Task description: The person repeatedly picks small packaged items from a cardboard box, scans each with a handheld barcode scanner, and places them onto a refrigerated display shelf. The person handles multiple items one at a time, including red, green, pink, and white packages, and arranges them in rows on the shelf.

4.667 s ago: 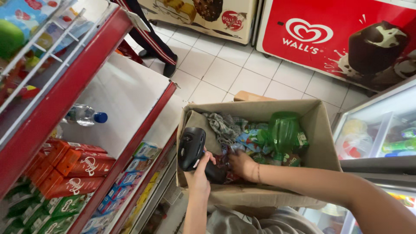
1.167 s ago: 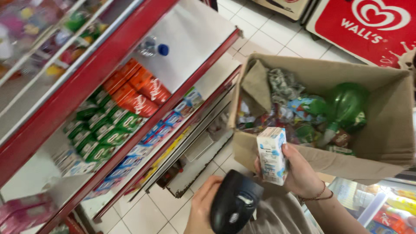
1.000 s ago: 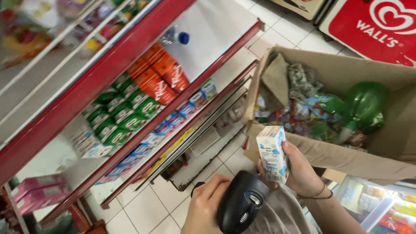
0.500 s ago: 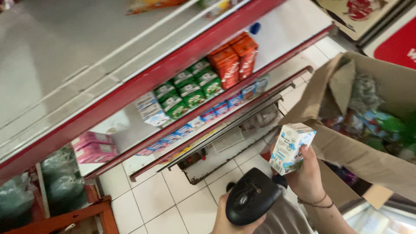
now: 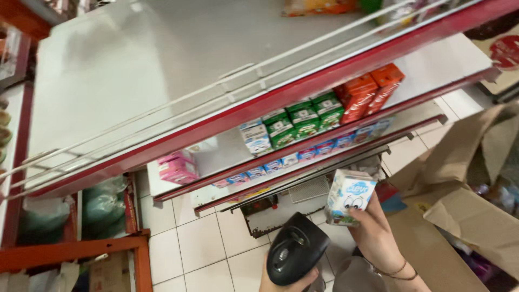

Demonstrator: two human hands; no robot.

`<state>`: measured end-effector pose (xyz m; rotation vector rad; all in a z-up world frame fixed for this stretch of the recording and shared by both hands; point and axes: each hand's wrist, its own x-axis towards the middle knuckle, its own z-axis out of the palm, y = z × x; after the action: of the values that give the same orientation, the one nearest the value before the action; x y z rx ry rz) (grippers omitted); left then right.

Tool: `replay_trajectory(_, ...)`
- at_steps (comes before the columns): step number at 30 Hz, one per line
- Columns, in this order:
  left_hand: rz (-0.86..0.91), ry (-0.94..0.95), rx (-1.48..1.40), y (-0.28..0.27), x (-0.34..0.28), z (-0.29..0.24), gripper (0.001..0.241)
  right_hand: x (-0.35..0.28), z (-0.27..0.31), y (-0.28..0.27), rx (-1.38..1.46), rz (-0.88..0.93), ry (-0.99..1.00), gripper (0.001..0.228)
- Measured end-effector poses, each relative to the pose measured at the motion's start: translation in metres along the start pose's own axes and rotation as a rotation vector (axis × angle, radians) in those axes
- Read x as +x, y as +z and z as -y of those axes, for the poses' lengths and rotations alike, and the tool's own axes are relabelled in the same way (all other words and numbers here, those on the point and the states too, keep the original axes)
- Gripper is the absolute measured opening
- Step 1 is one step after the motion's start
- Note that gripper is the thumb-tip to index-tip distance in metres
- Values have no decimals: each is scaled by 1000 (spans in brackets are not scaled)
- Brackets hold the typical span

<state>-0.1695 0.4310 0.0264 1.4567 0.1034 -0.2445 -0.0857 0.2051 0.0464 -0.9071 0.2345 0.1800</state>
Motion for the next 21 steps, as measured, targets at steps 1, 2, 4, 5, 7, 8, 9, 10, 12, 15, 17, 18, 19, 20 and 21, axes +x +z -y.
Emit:
replay_trajectory(1, -60, 39, -22, -4, -1, 1, 74, 3, -5, 6, -52, 66, -34, 70)
replay_trajectory(2, -120, 79, -43, -9, -2, 0, 81, 6, -8, 11, -103, 133, -68, 68)
replay_trajectory(4, -149, 27, -74, -18, -2, -5, 82, 13, -17, 22, -332, 225, -144, 72)
replay_trajectory(5, -162, 1, -89, -22, -1, -10, 82, 18, -22, 28, -446, 271, -184, 74)
replay_trajectory(7, -190, -207, -139, -27, 3, -21, 77, 25, -36, 42, -527, 316, -282, 73)
replay_trajectory(8, -200, -312, -165, -29, 5, -28, 75, 29, -42, 50, -565, 337, -332, 72)
replay_trajectory(9, -164, -165, -119, -31, 9, -36, 71, 37, -46, 56, -596, 322, -353, 71)
replay_trajectory(10, -126, -20, -71, -34, 16, -43, 67, 46, -49, 63, -627, 305, -373, 70)
replay_trajectory(12, -103, 155, -55, -36, 22, -58, 73, 59, -51, 72, -669, 304, -459, 66)
replay_trajectory(15, -158, 259, -120, -36, 40, -76, 93, 77, -53, 85, -734, 299, -614, 60)
replay_trajectory(17, -210, 336, -112, -35, 55, -84, 92, 86, -57, 91, -825, 222, -654, 59)
replay_trajectory(18, -207, 327, -84, -36, 59, -86, 92, 90, -60, 93, -816, 216, -661, 59)
replay_trajectory(19, -203, 318, -55, -37, 64, -87, 92, 95, -63, 96, -806, 210, -667, 59)
replay_trajectory(20, -197, 308, -26, -39, 67, -88, 92, 98, -67, 97, -796, 201, -674, 60)
replay_trajectory(21, -194, 316, -13, -41, 71, -87, 92, 102, -70, 99, -779, 187, -700, 60)
